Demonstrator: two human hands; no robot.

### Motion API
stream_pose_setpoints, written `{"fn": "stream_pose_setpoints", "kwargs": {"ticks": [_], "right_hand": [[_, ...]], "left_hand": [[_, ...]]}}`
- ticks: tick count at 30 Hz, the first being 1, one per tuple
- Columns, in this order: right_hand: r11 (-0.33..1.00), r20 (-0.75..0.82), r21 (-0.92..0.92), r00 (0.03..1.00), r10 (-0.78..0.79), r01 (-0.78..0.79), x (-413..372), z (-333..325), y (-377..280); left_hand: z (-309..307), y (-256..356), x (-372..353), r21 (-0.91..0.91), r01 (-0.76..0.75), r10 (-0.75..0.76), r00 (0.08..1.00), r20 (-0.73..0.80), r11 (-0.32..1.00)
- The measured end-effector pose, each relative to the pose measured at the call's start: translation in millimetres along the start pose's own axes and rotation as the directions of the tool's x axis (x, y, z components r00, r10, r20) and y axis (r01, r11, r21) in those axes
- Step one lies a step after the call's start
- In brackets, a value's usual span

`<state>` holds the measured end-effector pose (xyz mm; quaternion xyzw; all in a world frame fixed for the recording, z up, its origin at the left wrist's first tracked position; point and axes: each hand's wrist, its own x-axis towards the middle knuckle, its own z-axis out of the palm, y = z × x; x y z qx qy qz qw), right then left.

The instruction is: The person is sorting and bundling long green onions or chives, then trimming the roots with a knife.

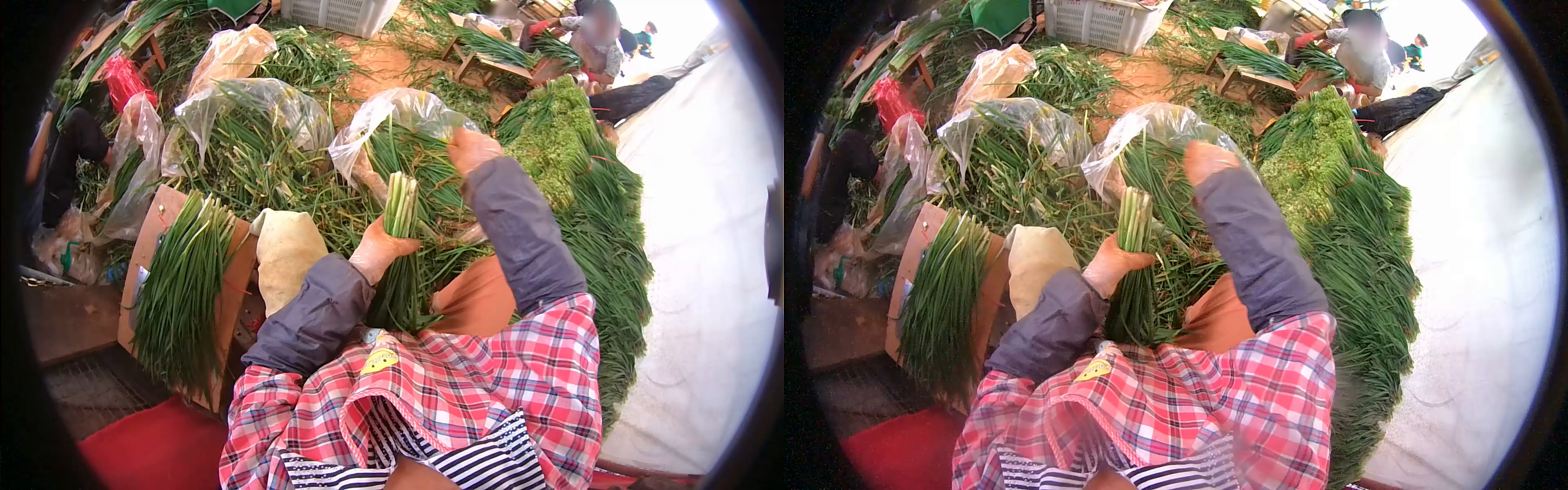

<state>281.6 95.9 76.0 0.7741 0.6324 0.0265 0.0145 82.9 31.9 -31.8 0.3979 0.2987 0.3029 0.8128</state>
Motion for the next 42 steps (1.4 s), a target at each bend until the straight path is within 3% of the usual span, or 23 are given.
{"fn": "stream_pose_setpoints", "kwargs": {"ticks": [3, 5, 6, 8, 11, 13, 14, 15, 16, 17, 19, 20, 22, 25, 26, 29, 31, 34, 35, 36, 39, 40, 42], "right_hand": [[0.905, 0.15, 0.422, 0.989, -0.006, -0.058, -13, 9, 20], [0.537, 0.283, 0.818, 0.957, -0.061, -0.207, -43, -3, -3], [0.27, 0.349, 0.912, 0.931, -0.108, -0.31, -53, 1, -11], [0.059, 0.345, 0.939, 0.923, -0.171, -0.339, -66, 38, -20], [-0.035, 0.299, 0.953, 0.952, -0.068, -0.301, -87, 50, -50], [-0.013, 0.17, 0.985, 0.985, 0.036, -0.17, -95, 60, -70], [0.251, 0.038, 0.965, 0.992, 0.124, -0.068, -99, 64, -76], [0.305, -0.034, 0.952, 0.992, 0.12, -0.004, -101, 61, -79], [0.42, -0.013, 0.906, 0.99, 0.141, -0.048, -101, 61, -80], [0.654, -0.01, 0.754, 0.994, 0.108, -0.063, -101, 56, -79], [0.741, 0.075, 0.663, 0.994, 0.078, -0.108, -97, 50, -77], [0.701, 0.139, 0.7, 0.989, 0.052, -0.135, -94, 47, -74], [0.619, 0.261, 0.761, 0.965, -0.02, -0.193, -87, 43, -69], [0.209, 0.359, 0.914, 0.933, -0.018, -0.348, -90, 45, -69], [0.197, 0.355, 0.917, 0.935, -0.013, -0.346, -91, 40, -66], [-0.064, 0.324, 0.945, 0.946, 0.037, -0.321, -89, 56, -62], [-0.099, 0.334, 0.938, 0.943, -0.006, -0.333, -90, 53, -64], [-0.305, 0.251, 0.917, 0.966, -0.062, -0.258, -94, 51, -71], [-0.351, 0.24, 0.9, 0.967, -0.091, -0.257, -93, 49, -71], [-0.238, 0.21, 0.945, 0.974, -0.079, -0.223, -91, 53, -73], [-0.266, 0.229, 0.931, 0.968, -0.105, -0.25, -94, 51, -75], [-0.239, 0.15, 0.955, 0.982, -0.117, -0.174, -90, 65, -73], [-0.348, 0.162, 0.919, 0.981, -0.103, -0.188, -94, 67, -75]], "left_hand": [[-8, 9, -3, -0.106, 0.09, -0.084, 0.995, 0.058, 0.99], [-6, 29, -12, -0.233, 0.19, -0.172, 0.98, 0.095, 0.954], [-8, 31, -13, -0.278, 0.226, -0.199, 0.973, 0.12, 0.934], [-12, 27, -12, -0.305, 0.195, -0.154, 0.976, 0.152, 0.932], [-16, 18, -7, -0.288, 0.154, -0.115, 0.982, 0.15, 0.945], [-13, 15, -4, -0.293, 0.138, -0.099, 0.985, 0.144, 0.946], [-19, 5, 1, -0.299, 0.104, -0.061, 0.987, 0.15, 0.949], [-29, -12, 12, -0.258, 0.034, 0.014, 0.983, 0.183, 0.966], [-29, -9, 13, -0.24, 0.076, -0.042, 0.989, 0.142, 0.968], [-25, -6, 11, -0.224, 0.118, -0.1, 0.991, 0.091, 0.967], [-20, -9, 6, -0.134, 0.069, -0.07, 0.998, -0.002, 0.989], [-18, -8, 4, -0.089, 0.045, -0.05, 0.997, -0.052, 0.995], [-13, 12, -5, -0.212, 0.106, -0.101, 0.994, 0.038, 0.971], [-17, 16, -7, -0.287, 0.102, -0.067, 0.989, 0.13, 0.952], [-19, 16, -7, -0.269, 0.096, -0.058, 0.987, 0.147, 0.958], [-24, 15, -8, -0.24, 0.08, -0.045, 0.988, 0.148, 0.967], [-24, 16, -12, -0.229, 0.091, -0.068, 0.992, 0.109, 0.969], [-34, 8, -7, -0.399, 0.152, -0.142, 0.988, 0.057, 0.904], [-37, 3, -4, -0.375, 0.119, -0.103, 0.993, 0.061, 0.92], [-39, 1, -5, -0.404, 0.135, -0.116, 0.991, 0.072, 0.905], [-38, 4, -5, -0.433, 0.15, -0.138, 0.989, 0.06, 0.889], [-38, 4, -6, -0.436, 0.152, -0.147, 0.988, 0.046, 0.887], [-40, 4, -7, -0.412, 0.138, -0.13, 0.99, 0.046, 0.901]]}}
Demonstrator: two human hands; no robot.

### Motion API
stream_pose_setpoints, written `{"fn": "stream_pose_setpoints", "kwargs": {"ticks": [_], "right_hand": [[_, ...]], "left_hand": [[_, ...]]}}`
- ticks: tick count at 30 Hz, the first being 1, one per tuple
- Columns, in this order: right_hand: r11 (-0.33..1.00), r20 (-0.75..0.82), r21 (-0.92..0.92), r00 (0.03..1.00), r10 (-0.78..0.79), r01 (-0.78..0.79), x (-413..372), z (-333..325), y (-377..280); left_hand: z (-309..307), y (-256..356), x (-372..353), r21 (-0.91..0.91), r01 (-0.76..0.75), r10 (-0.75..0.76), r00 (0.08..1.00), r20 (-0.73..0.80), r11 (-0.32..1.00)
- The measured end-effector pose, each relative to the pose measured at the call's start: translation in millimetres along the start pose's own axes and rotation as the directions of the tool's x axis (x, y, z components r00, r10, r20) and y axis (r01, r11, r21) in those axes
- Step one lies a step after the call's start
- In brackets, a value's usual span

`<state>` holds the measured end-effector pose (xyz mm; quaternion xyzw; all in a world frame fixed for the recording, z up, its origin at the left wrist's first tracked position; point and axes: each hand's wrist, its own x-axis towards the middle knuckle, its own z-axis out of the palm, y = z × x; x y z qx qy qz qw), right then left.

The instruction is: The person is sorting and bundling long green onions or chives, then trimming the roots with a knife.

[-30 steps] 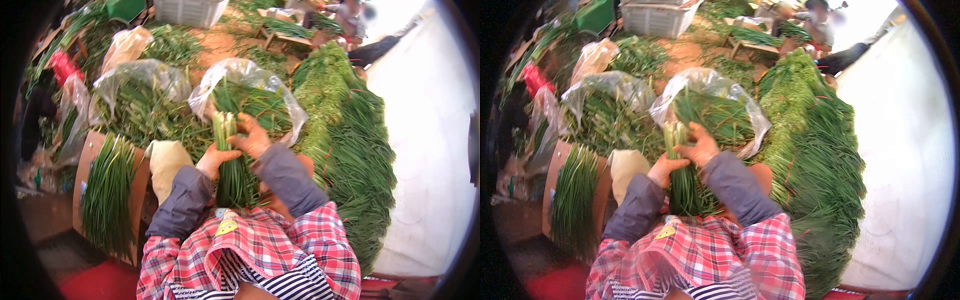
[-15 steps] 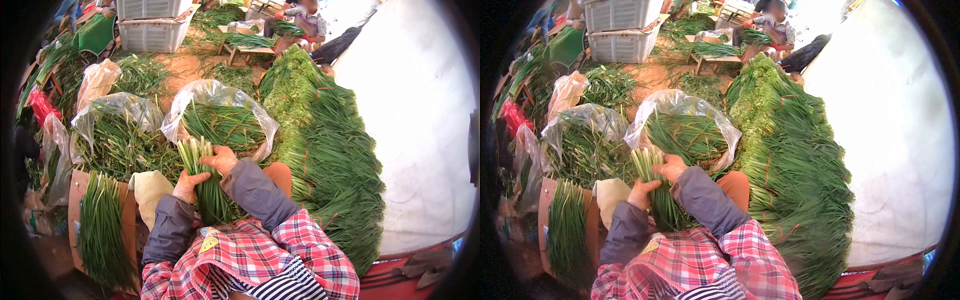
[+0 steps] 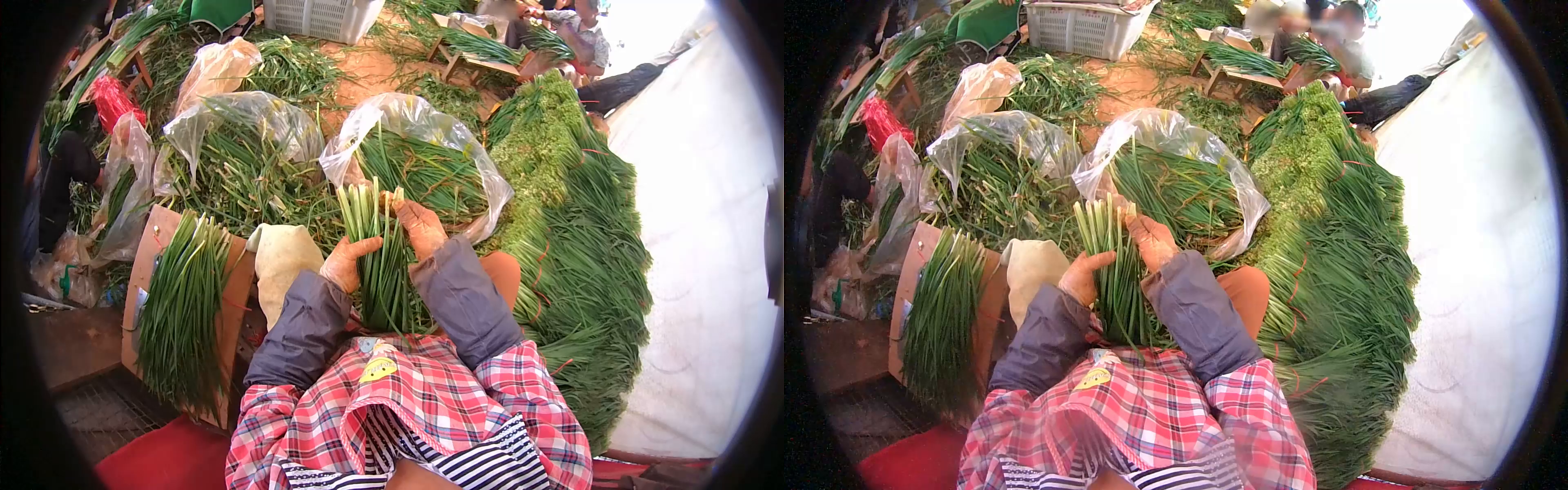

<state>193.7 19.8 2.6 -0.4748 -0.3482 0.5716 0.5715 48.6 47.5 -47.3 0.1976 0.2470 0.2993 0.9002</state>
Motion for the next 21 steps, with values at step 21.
{"fn": "stream_pose_setpoints", "kwargs": {"ticks": [21], "right_hand": [[0.964, 0.264, -0.258, 0.955, 0.134, -0.064, -5, -7, -10]], "left_hand": [[5, -4, -9, 0.067, -0.12, 0.112, 0.987, 0.113, 0.991]]}}
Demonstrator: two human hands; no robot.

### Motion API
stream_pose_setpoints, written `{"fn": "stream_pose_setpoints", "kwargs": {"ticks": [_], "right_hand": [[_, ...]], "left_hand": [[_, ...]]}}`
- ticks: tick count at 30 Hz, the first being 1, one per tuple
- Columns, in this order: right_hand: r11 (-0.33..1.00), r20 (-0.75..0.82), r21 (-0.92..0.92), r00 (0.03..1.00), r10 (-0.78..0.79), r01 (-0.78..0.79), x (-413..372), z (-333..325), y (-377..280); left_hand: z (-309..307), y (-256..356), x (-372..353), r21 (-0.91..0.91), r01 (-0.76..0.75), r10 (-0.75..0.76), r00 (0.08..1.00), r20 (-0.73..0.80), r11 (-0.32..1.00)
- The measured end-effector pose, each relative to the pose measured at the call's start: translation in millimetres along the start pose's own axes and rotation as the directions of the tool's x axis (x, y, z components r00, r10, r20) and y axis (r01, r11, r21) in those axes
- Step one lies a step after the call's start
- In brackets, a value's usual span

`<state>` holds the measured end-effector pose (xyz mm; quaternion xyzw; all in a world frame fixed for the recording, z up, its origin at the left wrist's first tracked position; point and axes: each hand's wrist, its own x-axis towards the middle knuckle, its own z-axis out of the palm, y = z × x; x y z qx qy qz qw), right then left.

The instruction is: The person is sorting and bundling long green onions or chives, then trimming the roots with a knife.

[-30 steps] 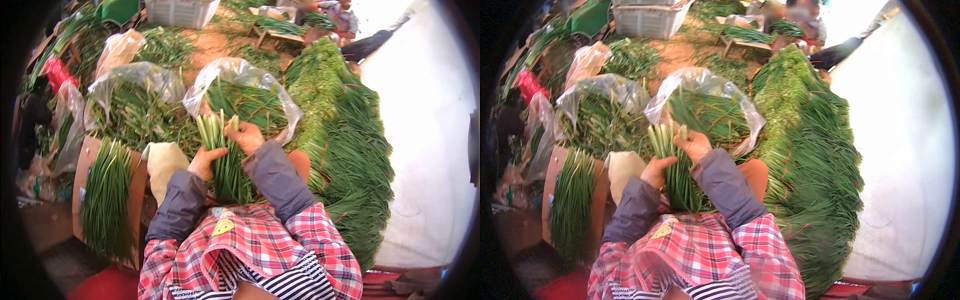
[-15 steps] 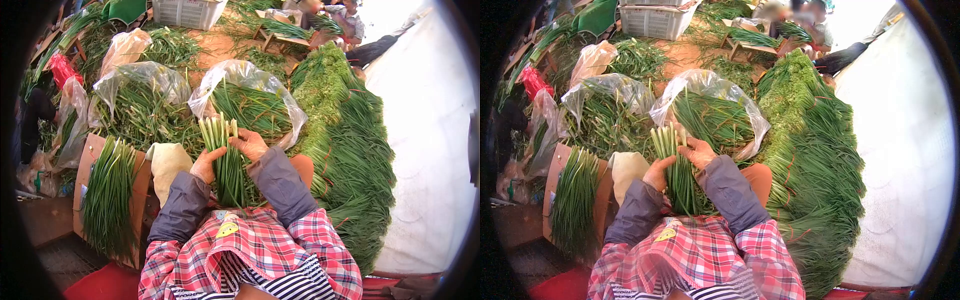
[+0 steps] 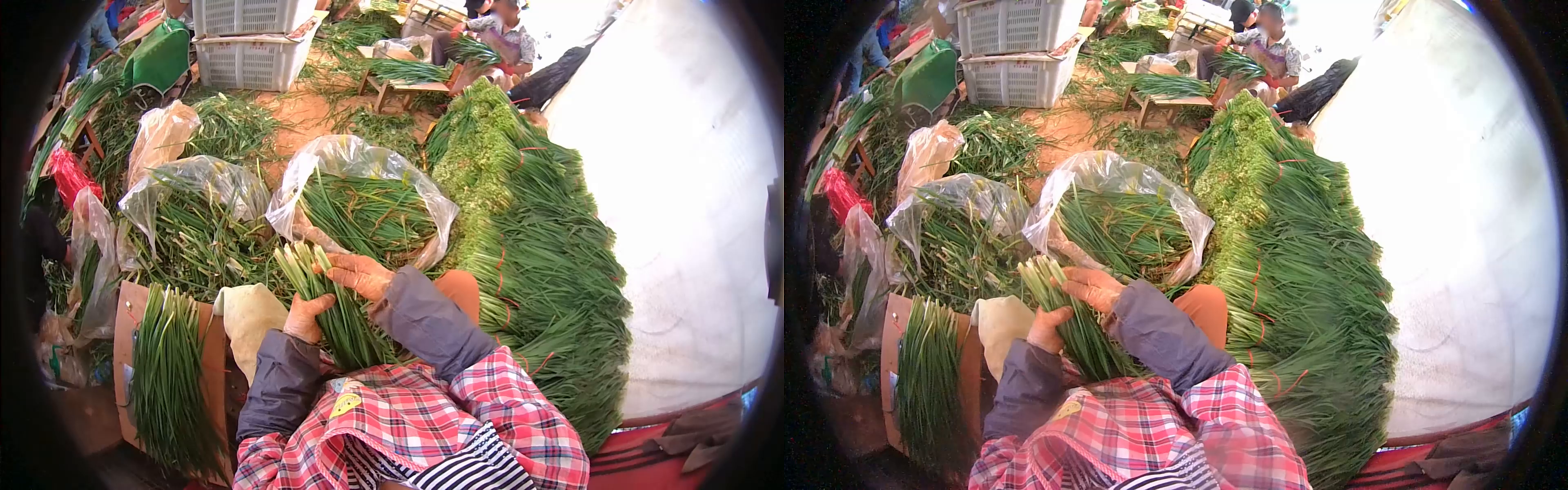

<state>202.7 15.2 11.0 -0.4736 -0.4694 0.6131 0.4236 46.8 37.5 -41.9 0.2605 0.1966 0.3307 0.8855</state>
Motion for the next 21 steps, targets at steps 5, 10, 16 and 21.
{"fn": "stream_pose_setpoints", "kwargs": {"ticks": [5, 10, 16, 21], "right_hand": [[0.997, -0.106, -0.075, 0.994, -0.037, 0.029, 0, -4, 5], [0.997, -0.213, 0.033, 0.974, 0.074, -0.068, 9, -2, 10], [0.973, -0.284, 0.211, 0.958, -0.032, 0.095, 26, 9, 27], [0.28, -0.046, -0.946, 0.791, -0.61, 0.161, 35, 10, 19]], "left_hand": [[-7, 1, -2, 0.014, 0.046, -0.047, 0.995, 0.086, 0.999], [-11, 0, -5, 0.039, 0.011, -0.015, 0.994, 0.111, 0.999], [-4, -6, 1, 0.04, 0.012, -0.011, 1.0, -0.029, 0.999], [-15, -5, 1, -0.047, 0.002, -0.002, 1.0, 0.007, 0.999]]}}
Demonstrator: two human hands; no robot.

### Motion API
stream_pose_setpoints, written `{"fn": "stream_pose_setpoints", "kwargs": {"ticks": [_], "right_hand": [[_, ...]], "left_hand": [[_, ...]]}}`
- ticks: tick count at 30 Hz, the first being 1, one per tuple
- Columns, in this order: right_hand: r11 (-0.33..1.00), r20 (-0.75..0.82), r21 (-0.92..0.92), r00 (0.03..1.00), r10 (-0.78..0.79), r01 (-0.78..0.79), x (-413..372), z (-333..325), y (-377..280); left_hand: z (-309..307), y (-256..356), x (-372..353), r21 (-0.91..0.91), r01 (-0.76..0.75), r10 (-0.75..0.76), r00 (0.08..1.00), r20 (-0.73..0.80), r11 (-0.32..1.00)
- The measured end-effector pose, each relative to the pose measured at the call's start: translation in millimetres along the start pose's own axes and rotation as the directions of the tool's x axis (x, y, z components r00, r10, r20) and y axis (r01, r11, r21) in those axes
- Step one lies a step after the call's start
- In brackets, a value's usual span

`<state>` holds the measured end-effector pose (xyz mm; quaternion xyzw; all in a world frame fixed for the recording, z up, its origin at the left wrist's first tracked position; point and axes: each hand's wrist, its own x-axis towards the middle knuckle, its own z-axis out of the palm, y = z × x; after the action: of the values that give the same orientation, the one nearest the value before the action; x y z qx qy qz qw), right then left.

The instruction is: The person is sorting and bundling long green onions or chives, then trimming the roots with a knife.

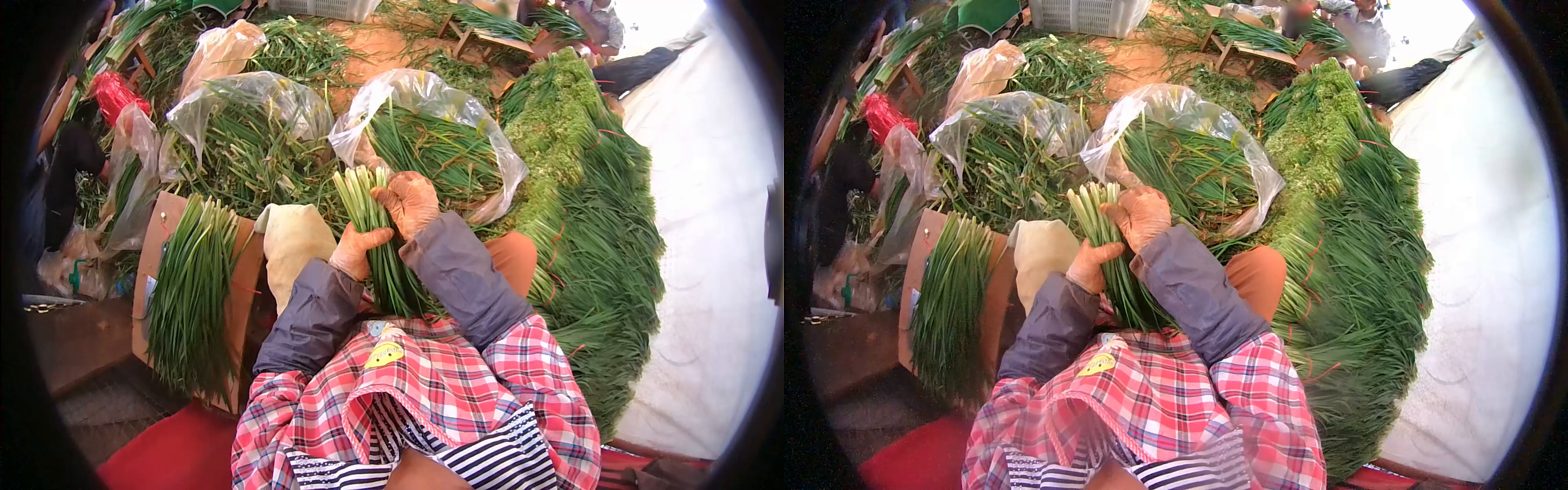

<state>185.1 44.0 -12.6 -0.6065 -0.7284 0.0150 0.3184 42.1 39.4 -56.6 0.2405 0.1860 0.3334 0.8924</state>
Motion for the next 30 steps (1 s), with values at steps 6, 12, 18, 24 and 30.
{"fn": "stream_pose_setpoints", "kwargs": {"ticks": [6, 12, 18, 24, 30], "right_hand": [[-0.338, 0.434, 0.9, 0.629, 0.645, -0.274, 3, -29, -1], [0.189, 0.452, 0.62, 0.543, 0.707, -0.762, -34, -118, 129], [0.723, 0.391, 0.318, 0.779, 0.49, -0.614, -17, -93, 98], [0.895, 0.395, 0.419, 0.918, -0.025, -0.156, 43, -34, -61], [0.983, 0.768, -0.104, 0.616, 0.175, -0.15, 21, 44, 35]], "left_hand": [[-5, 23, -14, -0.028, -0.083, 0.082, 0.996, -0.016, 0.996], [-26, 101, -33, -0.151, -0.431, 0.429, 0.902, -0.046, 0.89], [-2, 163, -50, -0.094, -0.732, 0.73, 0.681, -0.061, 0.675], [21, 183, -47, 0.057, -0.738, 0.74, 0.672, -0.024, 0.672], [92, 305, -206, 0.703, -0.627, 0.856, 0.514, 0.051, 0.334]]}}
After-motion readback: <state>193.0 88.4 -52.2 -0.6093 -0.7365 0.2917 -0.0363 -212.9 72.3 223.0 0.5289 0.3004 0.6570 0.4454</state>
